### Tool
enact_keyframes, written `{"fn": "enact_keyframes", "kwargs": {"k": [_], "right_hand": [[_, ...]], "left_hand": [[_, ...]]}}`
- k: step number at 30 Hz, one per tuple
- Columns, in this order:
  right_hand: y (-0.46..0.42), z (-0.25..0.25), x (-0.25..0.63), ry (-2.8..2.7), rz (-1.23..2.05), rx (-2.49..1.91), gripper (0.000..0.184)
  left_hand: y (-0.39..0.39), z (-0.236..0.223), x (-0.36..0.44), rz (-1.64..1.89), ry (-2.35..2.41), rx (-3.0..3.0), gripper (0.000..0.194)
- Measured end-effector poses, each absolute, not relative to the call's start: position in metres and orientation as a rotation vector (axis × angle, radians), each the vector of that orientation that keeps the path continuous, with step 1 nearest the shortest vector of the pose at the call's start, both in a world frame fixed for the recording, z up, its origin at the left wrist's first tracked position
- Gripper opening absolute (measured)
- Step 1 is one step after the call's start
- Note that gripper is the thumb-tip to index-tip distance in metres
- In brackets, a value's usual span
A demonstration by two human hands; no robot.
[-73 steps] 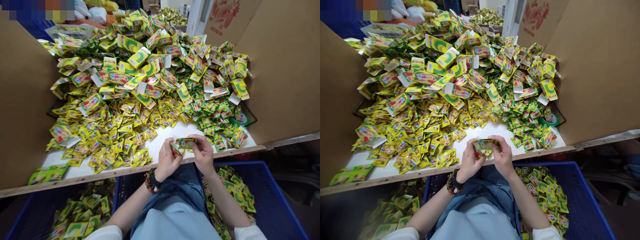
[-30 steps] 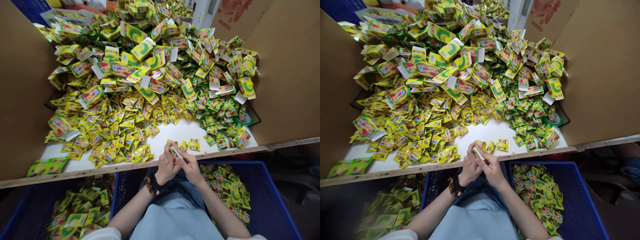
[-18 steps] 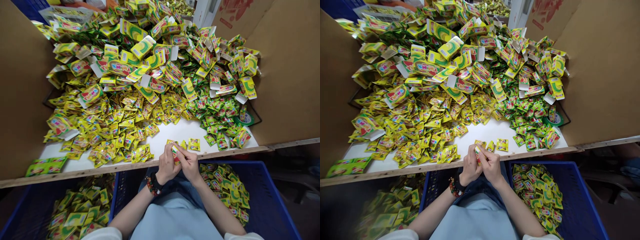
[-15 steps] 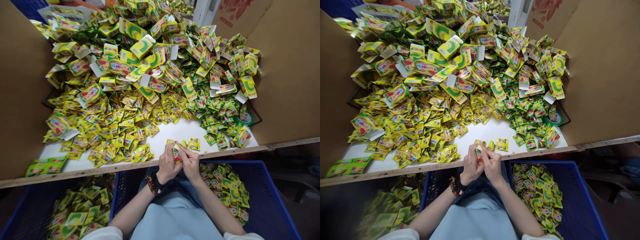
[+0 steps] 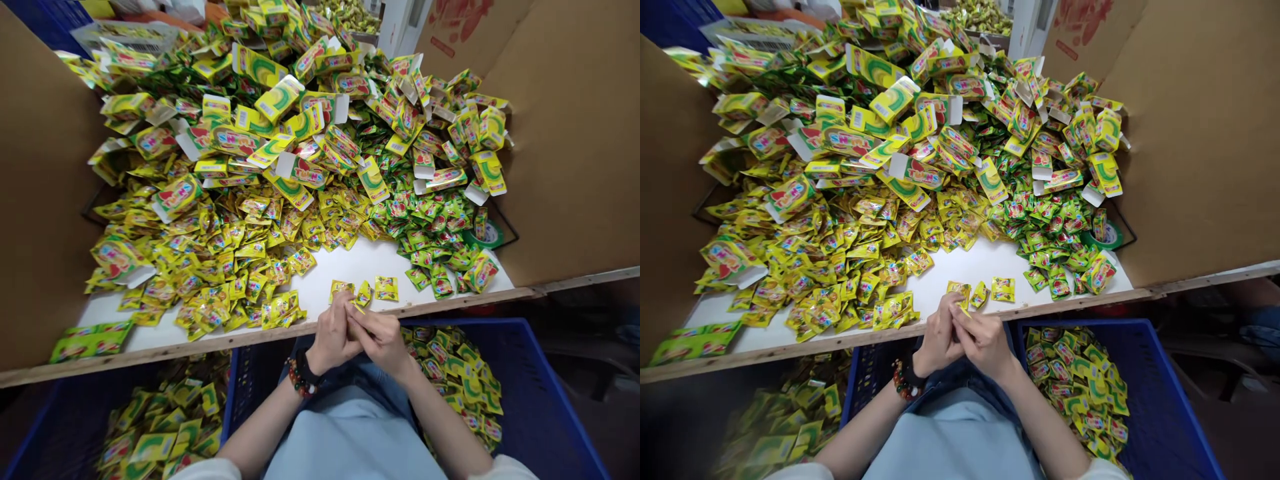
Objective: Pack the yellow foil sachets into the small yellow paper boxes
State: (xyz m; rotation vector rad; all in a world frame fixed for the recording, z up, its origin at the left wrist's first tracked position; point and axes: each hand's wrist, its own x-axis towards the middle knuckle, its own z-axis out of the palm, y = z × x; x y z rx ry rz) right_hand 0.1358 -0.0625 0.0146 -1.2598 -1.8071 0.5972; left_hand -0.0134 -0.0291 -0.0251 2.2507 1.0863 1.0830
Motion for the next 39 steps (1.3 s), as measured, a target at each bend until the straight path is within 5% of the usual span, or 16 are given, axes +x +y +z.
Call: {"fn": "enact_keyframes", "kwargs": {"k": [3, 6, 12, 17, 21, 27, 35, 39], "right_hand": [[-0.086, 0.029, 0.188, -1.881, 0.385, -1.795, 0.032], [-0.087, 0.028, 0.242, -1.931, 0.170, -2.312, 0.022], [-0.016, -0.010, 0.263, -1.852, 0.162, -2.222, 0.035], [0.007, -0.026, 0.256, -1.561, 0.301, -2.029, 0.030], [0.001, -0.014, 0.238, -1.560, 0.468, -1.822, 0.030], [-0.002, 0.007, 0.181, -1.352, 1.046, -1.303, 0.030], [-0.002, 0.006, 0.163, -1.087, 1.177, -1.237, 0.034], [-0.004, 0.001, 0.171, -0.863, 1.118, -1.273, 0.034]], "left_hand": [[-0.010, -0.007, -0.037, 0.852, 1.194, 2.369, 0.066], [0.031, 0.005, -0.060, 0.596, 1.687, 2.413, 0.044], [0.098, 0.013, -0.068, 0.015, 1.954, 2.418, 0.035], [0.089, 0.017, -0.068, 0.325, 1.809, 2.303, 0.018], [0.064, 0.011, -0.046, 0.748, 1.372, 1.698, 0.031], [0.032, 0.016, -0.001, 0.756, 0.887, 1.123, 0.047], [0.027, 0.016, -0.007, 0.654, 0.813, 1.417, 0.035], [0.089, 0.045, -0.033, 0.852, 1.307, 2.130, 0.033]]}}
